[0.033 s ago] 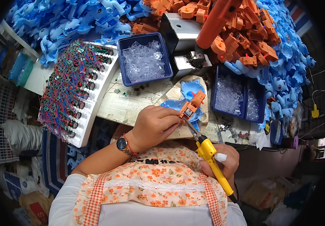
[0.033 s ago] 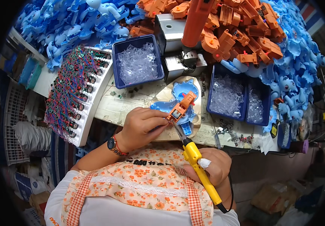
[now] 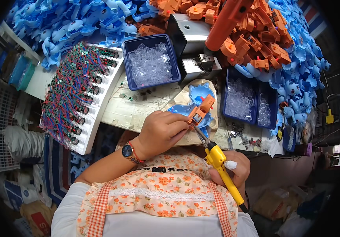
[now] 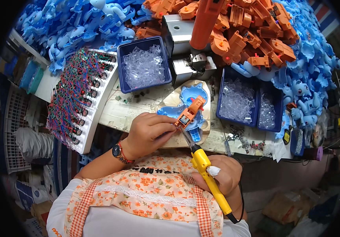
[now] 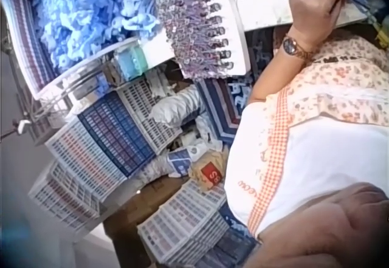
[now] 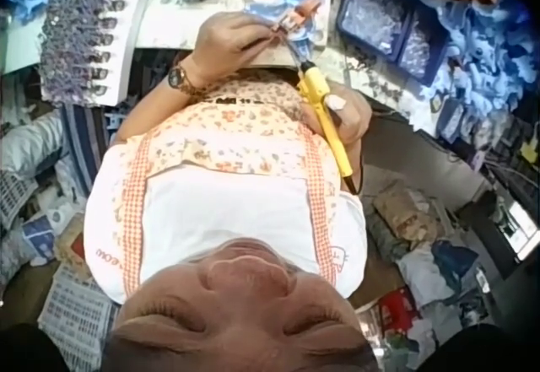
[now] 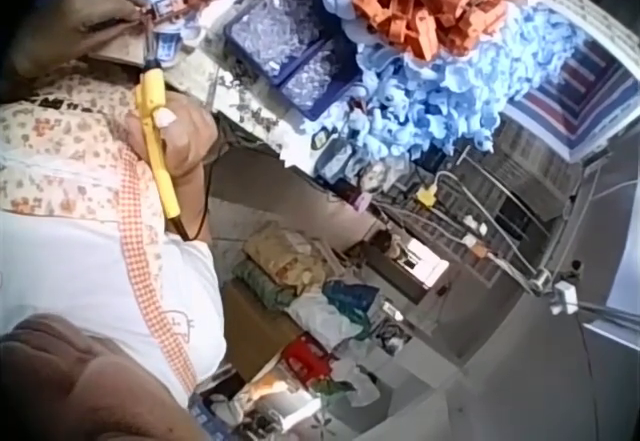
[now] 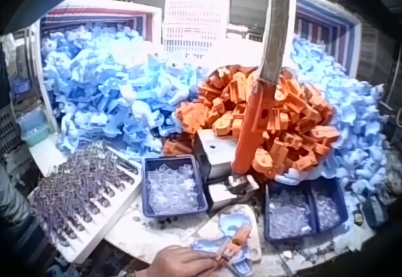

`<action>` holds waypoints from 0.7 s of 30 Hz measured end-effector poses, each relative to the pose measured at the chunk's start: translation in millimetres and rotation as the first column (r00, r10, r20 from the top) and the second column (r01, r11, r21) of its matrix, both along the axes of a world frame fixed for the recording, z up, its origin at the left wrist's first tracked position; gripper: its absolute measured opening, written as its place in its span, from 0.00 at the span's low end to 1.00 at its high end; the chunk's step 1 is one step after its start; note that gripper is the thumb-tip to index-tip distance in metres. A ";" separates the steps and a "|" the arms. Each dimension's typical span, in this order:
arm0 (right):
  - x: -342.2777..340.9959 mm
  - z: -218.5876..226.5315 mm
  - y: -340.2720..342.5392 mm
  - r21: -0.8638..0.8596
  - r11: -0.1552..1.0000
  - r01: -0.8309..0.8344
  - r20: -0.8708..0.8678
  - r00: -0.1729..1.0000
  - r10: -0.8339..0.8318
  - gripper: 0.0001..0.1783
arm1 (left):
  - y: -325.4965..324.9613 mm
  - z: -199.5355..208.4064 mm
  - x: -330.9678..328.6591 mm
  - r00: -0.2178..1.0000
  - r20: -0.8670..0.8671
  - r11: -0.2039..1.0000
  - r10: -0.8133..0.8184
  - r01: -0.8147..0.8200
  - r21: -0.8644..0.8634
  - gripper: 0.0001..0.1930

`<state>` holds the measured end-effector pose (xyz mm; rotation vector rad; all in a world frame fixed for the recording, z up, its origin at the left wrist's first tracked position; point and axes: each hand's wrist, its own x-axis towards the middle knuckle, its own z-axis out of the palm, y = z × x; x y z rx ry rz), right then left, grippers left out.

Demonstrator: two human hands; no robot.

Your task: Assembling blue toy ponies by attaching orange components using a handheld tool.

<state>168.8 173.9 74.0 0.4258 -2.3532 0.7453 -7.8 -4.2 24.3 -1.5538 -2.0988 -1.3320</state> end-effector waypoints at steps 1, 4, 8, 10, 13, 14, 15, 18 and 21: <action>-0.6 0.1 -0.4 0.007 1.000 0.011 -0.003 1.000 -0.011 0.32 | 0.2 0.3 0.1 1.000 -0.016 1.000 0.005 -0.006 -0.011 0.07; -2.4 0.7 0.3 0.008 1.000 -0.001 0.011 1.000 0.000 0.32 | 0.3 3.7 0.8 1.000 -0.004 0.999 0.013 -0.013 -0.050 0.04; -4.2 0.2 1.1 0.010 1.000 0.004 0.021 1.000 -0.005 0.32 | 1.1 4.0 1.1 1.000 -0.011 0.998 0.016 -0.017 -0.068 0.04; -5.5 2.8 1.5 0.044 0.999 -0.018 0.034 0.999 0.017 0.33 | 1.4 3.0 0.8 1.000 -0.008 0.997 0.018 -0.018 -0.071 0.04; -7.1 9.0 1.7 0.103 0.994 -0.021 0.041 0.999 0.017 0.33 | 1.3 6.5 0.8 1.000 -0.010 0.997 0.019 -0.020 -0.072 0.04; -6.9 9.1 1.5 0.106 0.994 -0.022 0.039 0.999 0.018 0.33 | 1.0 6.6 1.5 1.000 -0.012 0.997 0.021 -0.021 -0.069 0.04; -6.1 9.0 0.7 0.102 0.994 -0.029 0.033 0.999 0.025 0.33 | 0.2 6.4 3.0 1.000 -0.006 0.997 0.023 -0.024 -0.079 0.04; -5.9 10.2 0.6 0.098 0.995 -0.016 0.018 1.000 0.014 0.33 | 1.4 5.6 0.7 1.000 -0.002 0.996 0.026 -0.026 -0.083 0.05; -4.2 12.6 0.0 0.095 0.995 0.010 0.021 1.000 -0.012 0.34 | 1.4 7.3 1.4 1.000 0.004 0.997 0.014 -0.014 -0.076 0.06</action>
